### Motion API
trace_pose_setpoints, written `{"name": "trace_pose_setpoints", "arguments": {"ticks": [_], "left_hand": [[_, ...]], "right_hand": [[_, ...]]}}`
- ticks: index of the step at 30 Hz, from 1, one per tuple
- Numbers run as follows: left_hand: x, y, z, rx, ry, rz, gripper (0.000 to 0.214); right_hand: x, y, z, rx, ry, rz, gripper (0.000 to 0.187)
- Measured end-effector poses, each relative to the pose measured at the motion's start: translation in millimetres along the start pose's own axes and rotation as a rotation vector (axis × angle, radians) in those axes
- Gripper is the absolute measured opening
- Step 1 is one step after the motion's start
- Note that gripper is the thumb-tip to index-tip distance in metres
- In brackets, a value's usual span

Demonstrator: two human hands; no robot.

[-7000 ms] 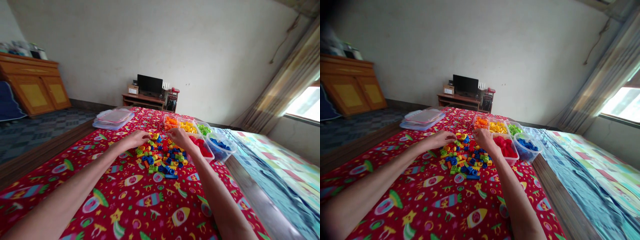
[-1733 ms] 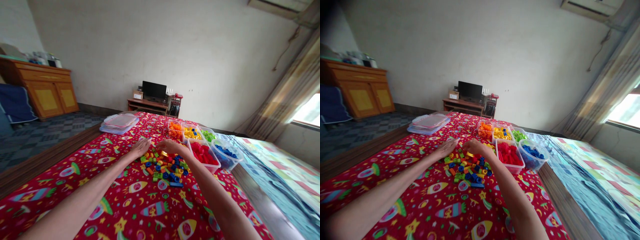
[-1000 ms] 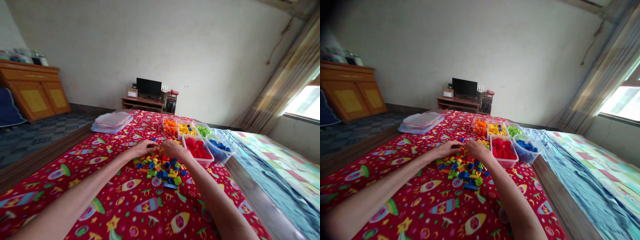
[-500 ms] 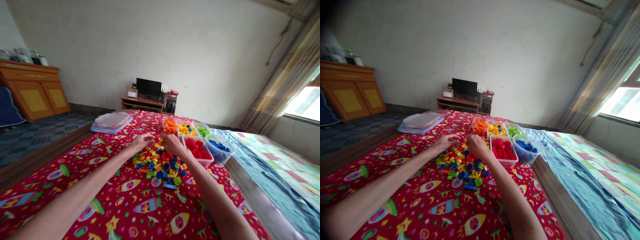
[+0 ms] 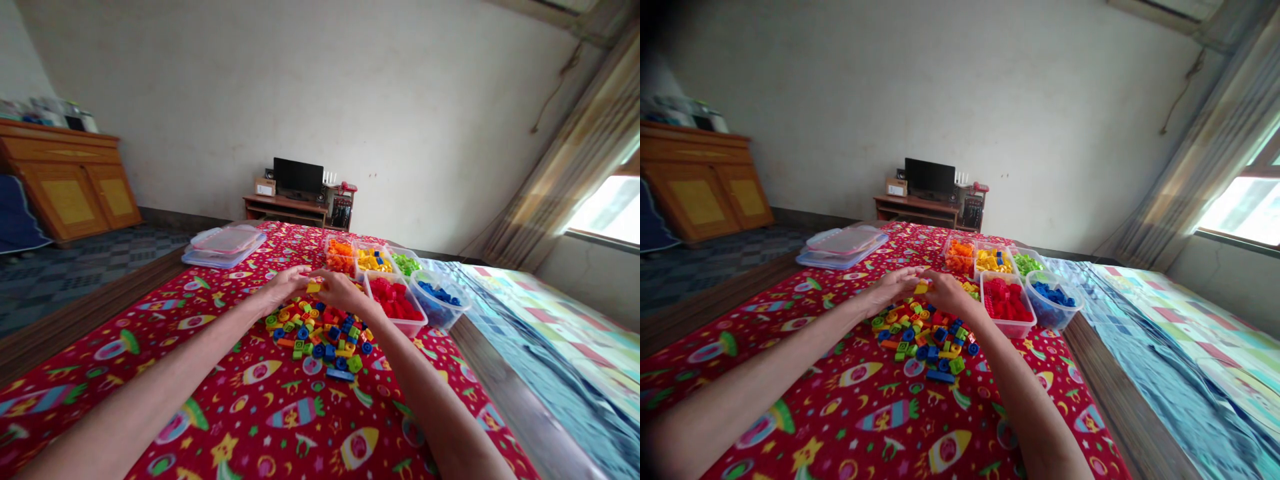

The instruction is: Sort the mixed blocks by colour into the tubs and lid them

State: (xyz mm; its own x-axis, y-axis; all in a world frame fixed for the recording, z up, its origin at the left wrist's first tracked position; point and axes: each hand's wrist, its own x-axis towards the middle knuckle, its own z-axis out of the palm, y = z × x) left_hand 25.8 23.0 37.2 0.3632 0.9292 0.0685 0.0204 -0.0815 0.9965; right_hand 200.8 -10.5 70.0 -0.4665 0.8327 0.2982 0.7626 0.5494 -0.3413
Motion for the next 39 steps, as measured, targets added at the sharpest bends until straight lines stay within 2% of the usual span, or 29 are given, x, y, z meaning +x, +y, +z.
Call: {"name": "trace_pose_setpoints", "arguments": {"ticks": [3,5,8,12,17,20,23,26,31,36,39], "left_hand": [[-2.0,0.8,5.0,0.019,-0.033,-0.003,0.066],[-1.0,2.1,6.9,0.042,-0.032,0.019,0.065],[5.0,1.5,3.0,0.113,0.059,0.115,0.060],[14.3,-13.7,-18.1,0.234,0.173,0.259,0.053],[18.9,-43.5,-46.5,0.498,0.312,0.216,0.040],[21.0,-51.8,-51.9,0.479,0.321,0.166,0.040],[22.9,-54.3,-52.2,0.427,0.297,0.148,0.038],[24.2,-56.9,-53.0,0.426,0.290,0.172,0.037],[24.9,-58.8,-55.4,0.508,0.267,0.178,0.034],[23.4,-55.3,-54.8,0.611,0.246,0.174,0.033],[22.0,-53.9,-53.9,0.673,0.253,0.168,0.035]], "right_hand": [[-1.0,-2.1,5.8,-0.036,-0.035,-0.049,0.033],[-1.3,-1.5,6.9,-0.060,-0.019,-0.041,0.028],[-1.7,2.7,1.3,-0.066,0.027,-0.015,0.029],[-1.1,19.0,-21.7,-0.152,0.130,0.107,0.035],[13.6,68.0,-65.8,-0.309,0.188,0.328,0.034],[32.6,105.5,-85.7,-0.375,0.193,0.461,0.034],[53.8,138.0,-95.3,-0.379,0.112,0.548,0.038],[69.7,162.5,-97.6,-0.364,-0.008,0.579,0.034],[74.9,192.5,-89.4,-0.469,-0.039,0.699,0.032],[74.4,207.4,-72.1,-0.497,-0.201,0.634,0.021],[79.9,208.8,-71.0,-0.515,-0.246,0.609,0.017]]}}
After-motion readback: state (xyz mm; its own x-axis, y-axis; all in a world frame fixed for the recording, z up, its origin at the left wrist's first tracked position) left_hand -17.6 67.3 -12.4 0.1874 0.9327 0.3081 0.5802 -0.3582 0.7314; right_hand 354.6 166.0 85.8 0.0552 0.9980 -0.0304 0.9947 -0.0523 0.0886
